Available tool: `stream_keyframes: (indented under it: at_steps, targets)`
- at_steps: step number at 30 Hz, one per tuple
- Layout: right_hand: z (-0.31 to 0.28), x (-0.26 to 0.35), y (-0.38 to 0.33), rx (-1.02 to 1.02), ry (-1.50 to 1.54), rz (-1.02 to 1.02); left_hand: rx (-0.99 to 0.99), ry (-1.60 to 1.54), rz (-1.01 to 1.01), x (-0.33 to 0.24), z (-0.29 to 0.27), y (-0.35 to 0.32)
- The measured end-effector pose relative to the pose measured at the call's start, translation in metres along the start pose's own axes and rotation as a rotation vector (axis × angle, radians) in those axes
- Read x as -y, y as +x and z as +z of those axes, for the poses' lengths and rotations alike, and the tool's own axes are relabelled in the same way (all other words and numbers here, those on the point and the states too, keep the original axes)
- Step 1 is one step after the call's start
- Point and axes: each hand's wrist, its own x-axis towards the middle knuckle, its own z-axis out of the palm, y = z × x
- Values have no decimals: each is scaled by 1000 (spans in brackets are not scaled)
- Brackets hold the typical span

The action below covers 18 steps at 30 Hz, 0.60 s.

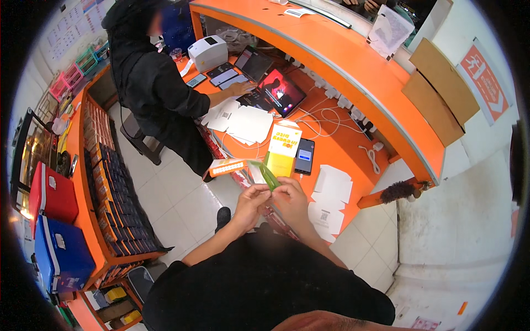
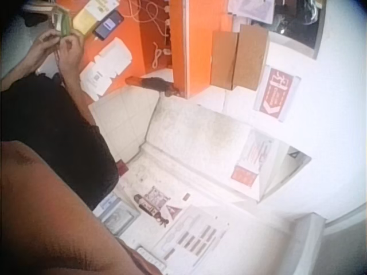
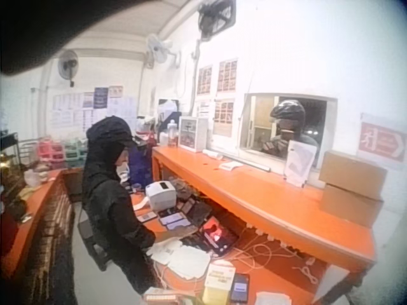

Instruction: The person assembles cardboard food boxes by hand, folding the flaps and applying green stickers to secure the lids.

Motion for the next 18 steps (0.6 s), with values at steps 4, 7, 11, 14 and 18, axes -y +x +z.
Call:
stream_keyframes:
  at_steps: [4, 7, 11, 14, 18]
  targets:
    - [1, -15, -2, 68, -82, -13, -5, 128, -47, -2, 1, 0]
    - [5, -19, -5, 106, -79, 38, -21, 279, 17, 0, -5, 3]
    - [3, -12, 0, 118, -22, 125, -8, 676, 226, 4, -9, 4]
    - [0, -17, 7, 115, 98, 148, -19, 878, 165, -10, 11, -5]
    - [-2, -3, 14, 135, 60, 111, 126, 1047, 298, -7, 9, -3]
